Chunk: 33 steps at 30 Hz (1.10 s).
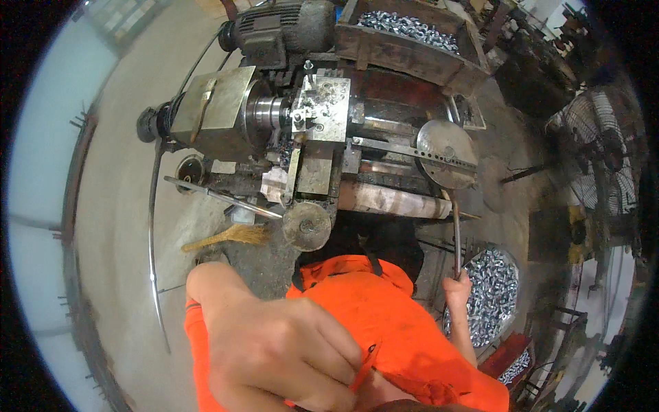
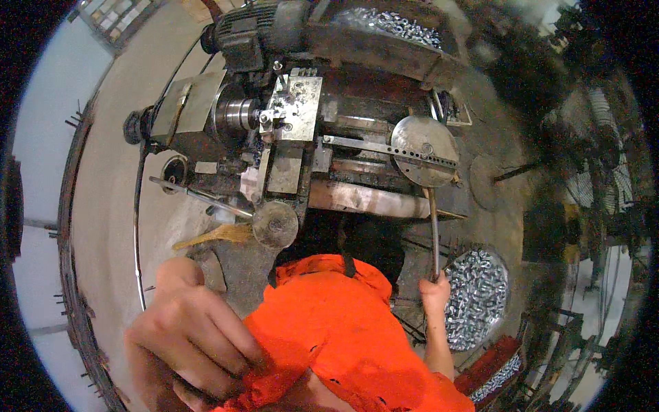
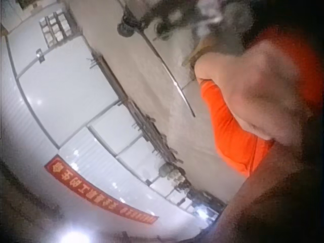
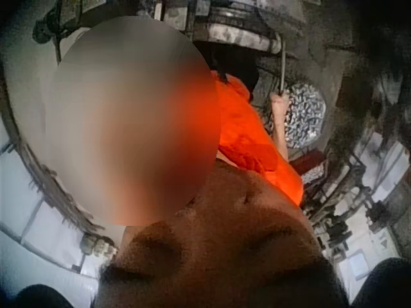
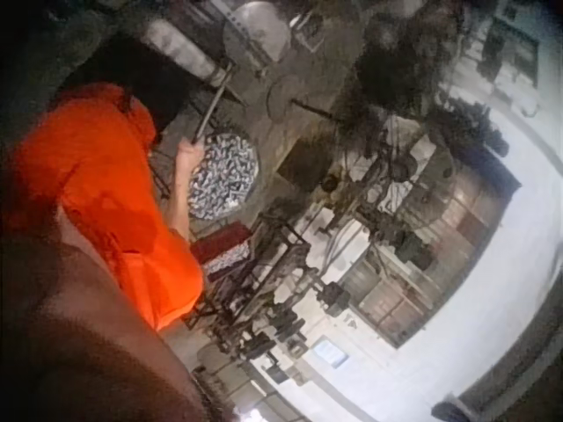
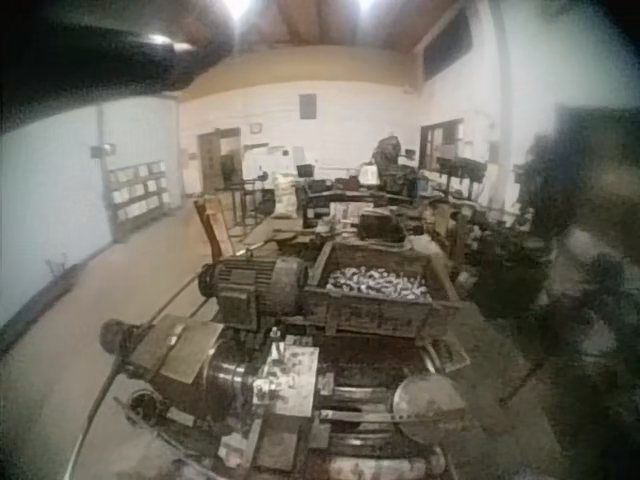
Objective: The person operates a metal forming machine by inserting small metal pieces into the machine, actuating a lever to process them, and then removing the finished pieces. The person repeats this cycle continuously throughout the clip.
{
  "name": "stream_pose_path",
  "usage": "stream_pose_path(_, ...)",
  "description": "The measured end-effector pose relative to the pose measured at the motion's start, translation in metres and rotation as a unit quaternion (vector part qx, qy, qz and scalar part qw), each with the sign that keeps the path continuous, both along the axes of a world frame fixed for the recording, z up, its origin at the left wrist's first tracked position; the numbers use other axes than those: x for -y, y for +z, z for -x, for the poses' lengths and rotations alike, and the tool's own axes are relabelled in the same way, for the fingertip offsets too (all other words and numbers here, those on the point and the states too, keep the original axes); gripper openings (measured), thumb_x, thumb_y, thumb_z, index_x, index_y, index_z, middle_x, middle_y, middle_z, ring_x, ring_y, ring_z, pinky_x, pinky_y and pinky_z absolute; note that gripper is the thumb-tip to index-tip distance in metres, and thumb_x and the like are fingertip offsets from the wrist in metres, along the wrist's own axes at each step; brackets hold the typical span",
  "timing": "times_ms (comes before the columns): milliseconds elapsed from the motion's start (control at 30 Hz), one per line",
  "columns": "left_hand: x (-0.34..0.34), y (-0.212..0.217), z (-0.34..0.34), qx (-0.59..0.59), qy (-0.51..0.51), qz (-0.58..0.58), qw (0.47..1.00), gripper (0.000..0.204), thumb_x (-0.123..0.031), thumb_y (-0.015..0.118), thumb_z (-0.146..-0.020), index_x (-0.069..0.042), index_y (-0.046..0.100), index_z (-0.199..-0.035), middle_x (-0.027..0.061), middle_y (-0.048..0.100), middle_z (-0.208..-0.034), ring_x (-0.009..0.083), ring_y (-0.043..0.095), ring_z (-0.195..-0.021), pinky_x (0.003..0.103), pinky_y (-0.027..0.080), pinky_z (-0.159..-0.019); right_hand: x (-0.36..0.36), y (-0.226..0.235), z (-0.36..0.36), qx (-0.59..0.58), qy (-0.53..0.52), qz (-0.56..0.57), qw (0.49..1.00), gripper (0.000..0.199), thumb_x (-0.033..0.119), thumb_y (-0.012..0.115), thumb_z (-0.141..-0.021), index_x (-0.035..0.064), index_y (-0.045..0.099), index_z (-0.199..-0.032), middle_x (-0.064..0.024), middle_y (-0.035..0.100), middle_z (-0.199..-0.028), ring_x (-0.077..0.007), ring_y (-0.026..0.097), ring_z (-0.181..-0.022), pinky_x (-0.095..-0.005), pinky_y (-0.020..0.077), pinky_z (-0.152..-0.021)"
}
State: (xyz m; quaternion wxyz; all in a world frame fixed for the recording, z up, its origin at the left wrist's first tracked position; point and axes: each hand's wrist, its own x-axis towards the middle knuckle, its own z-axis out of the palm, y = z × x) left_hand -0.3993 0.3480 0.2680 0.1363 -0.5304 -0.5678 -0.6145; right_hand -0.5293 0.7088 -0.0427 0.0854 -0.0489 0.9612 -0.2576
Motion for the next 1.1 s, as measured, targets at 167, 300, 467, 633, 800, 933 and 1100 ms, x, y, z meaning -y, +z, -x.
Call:
stream_pose_path(167, 0.029, -0.030, -0.018, 0.165, 0.173, 0.047, 0.970, 0.014, -0.001, 0.057, -0.071, 0.002, 0.064, -0.084, 0.0126, 0.063, -0.074, 0.0243, 0.060, -0.058, 0.034, 0.049, -0.054, -0.031, -0.002, 0.048, -0.070, -0.012, -0.171, 0.983, 0.043, 0.022, 0.058, -0.063, 0.0030, 0.060, -0.101, -0.0213, 0.061, -0.074, -0.0367, 0.059, -0.069, -0.0417, 0.0474, -0.062)
stream_pose_path(300, 0.067, -0.091, -0.066, 0.429, 0.384, 0.209, 0.791, 0.024, -0.002, 0.057, -0.071, 0.001, 0.062, -0.095, 0.0098, 0.063, -0.074, 0.0233, 0.061, -0.065, 0.033, 0.049, -0.062, -0.086, -0.013, 0.146, -0.125, 0.027, -0.292, 0.948, 0.038, 0.030, 0.064, -0.062, 0.0039, 0.058, -0.090, -0.0178, 0.060, -0.076, -0.0363, 0.059, -0.072, -0.0459, 0.0478, -0.064)
stream_pose_path(467, 0.150, -0.243, -0.130, 0.625, 0.450, 0.317, 0.554, 0.032, -0.011, 0.059, -0.073, 0.000, 0.059, -0.103, 0.0146, 0.063, -0.074, 0.0285, 0.063, -0.072, 0.035, 0.048, -0.065, -0.079, -0.014, 0.254, -0.189, -0.057, -0.357, 0.913, 0.047, 0.025, 0.063, -0.064, 0.0098, 0.059, -0.108, -0.0142, 0.061, -0.095, -0.0334, 0.059, -0.089, -0.0457, 0.0443, -0.081)
stream_pose_path(633, 0.241, -0.374, -0.167, 0.500, 0.628, 0.445, 0.397, 0.035, -0.021, 0.059, -0.076, -0.002, 0.058, -0.105, 0.0192, 0.063, -0.086, 0.0366, 0.061, -0.078, 0.043, 0.049, -0.068, -0.017, -0.018, 0.227, -0.279, -0.057, -0.280, 0.917, 0.065, 0.020, 0.062, -0.061, 0.0073, 0.049, -0.123, -0.0177, 0.051, -0.120, -0.0336, 0.046, -0.114, -0.0439, 0.0348, -0.097)
stream_pose_path(800, 0.280, -0.406, -0.142, 0.484, 0.605, 0.545, 0.320, 0.042, -0.039, 0.056, -0.081, -0.003, 0.057, -0.103, 0.0194, 0.062, -0.098, 0.0368, 0.061, -0.083, 0.045, 0.050, -0.072, 0.011, -0.019, 0.155, -0.319, 0.013, -0.113, 0.941, 0.068, 0.017, 0.064, -0.060, 0.0049, 0.047, -0.125, -0.0209, 0.041, -0.132, -0.0365, 0.035, -0.125, -0.0440, 0.0297, -0.103)
stream_pose_path(933, 0.292, -0.444, -0.129, 0.443, 0.598, 0.589, 0.315, 0.039, -0.043, 0.054, -0.082, -0.005, 0.063, -0.087, 0.0173, 0.065, -0.088, 0.0367, 0.062, -0.079, 0.045, 0.050, -0.071, 0.007, -0.062, 0.114, -0.215, 0.021, -0.056, 0.975, 0.053, 0.015, 0.064, -0.059, 0.0035, 0.057, -0.111, -0.0221, 0.048, -0.125, -0.0383, 0.047, -0.112, -0.0406, 0.0396, -0.095)
stream_pose_path(1100, 0.241, -0.523, -0.115, 0.526, 0.817, 0.232, 0.051, 0.040, -0.044, 0.058, -0.076, -0.005, 0.063, -0.077, 0.0176, 0.065, -0.080, 0.0366, 0.063, -0.078, 0.047, 0.049, -0.069, 0.026, -0.058, 0.093, -0.165, 0.049, -0.004, 0.985, 0.033, 0.012, 0.062, -0.058, 0.0019, 0.066, -0.090, -0.0187, 0.062, -0.102, -0.0356, 0.059, -0.093, -0.0376, 0.0474, -0.082)
